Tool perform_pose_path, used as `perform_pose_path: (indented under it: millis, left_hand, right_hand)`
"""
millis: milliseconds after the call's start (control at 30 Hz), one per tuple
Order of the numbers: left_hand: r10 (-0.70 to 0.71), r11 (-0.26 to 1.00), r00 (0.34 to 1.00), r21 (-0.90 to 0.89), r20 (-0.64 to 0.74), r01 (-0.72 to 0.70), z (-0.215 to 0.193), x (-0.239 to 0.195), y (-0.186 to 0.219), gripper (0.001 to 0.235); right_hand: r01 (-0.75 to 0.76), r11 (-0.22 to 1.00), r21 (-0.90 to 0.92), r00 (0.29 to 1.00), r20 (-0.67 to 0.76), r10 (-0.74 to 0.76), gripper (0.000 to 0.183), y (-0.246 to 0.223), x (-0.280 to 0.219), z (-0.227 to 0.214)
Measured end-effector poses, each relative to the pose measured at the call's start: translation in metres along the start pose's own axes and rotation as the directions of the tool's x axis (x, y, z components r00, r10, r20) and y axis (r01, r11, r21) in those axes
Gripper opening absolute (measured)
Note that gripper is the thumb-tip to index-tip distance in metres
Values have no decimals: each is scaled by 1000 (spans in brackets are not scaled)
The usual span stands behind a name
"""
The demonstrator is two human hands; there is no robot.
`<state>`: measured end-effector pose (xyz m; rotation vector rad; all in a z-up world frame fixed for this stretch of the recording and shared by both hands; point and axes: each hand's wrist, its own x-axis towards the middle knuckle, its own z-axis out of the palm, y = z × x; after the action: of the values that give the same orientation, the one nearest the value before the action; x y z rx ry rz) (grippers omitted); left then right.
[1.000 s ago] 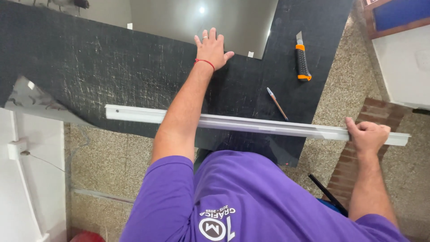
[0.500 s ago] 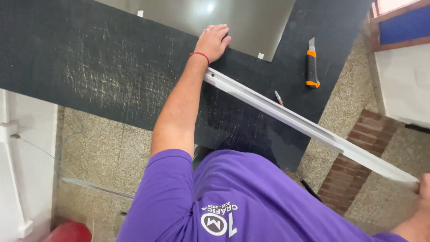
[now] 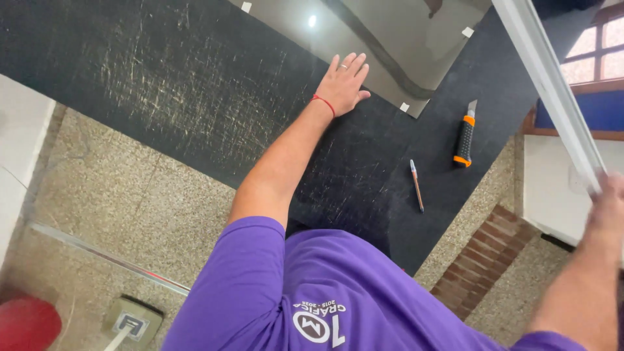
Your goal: The person measures a large sheet of dark film on a workbench using a ruler and a guide, cuts it to size with a utility knife, and then rolls the finished piece and secures it with tape.
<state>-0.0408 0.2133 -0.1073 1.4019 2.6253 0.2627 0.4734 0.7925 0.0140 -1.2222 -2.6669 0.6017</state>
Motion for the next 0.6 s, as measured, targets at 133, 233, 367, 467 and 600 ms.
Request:
perform_pose_path:
  millis: [133,233,367,467,600]
  left_hand:
    - [-13,997,999,73,-39,16,10,-2,4,85]
    - [-80,996,986,46,149,74,-16,-11,13,89]
    - [-118,992,979,67,166,108,-11,-20,17,94]
    - [-125,991,978,77,169,113,-12,-22,17,93]
    - [-136,991,978,38,159,132,-6,-23,21,95]
  right_hand:
    - [155,978,-136,975,179,-130,63,-210,87,141]
    - [285,940,-187,955,138,-262,62,-300,134,243]
    - [349,932,-95,933,127,-336,68,-417,130,291]
    - [248,969,-18,950,198,-240,56,-481,123,300]
    - [283,957,-66,935,244,-259,61,-510,120,318]
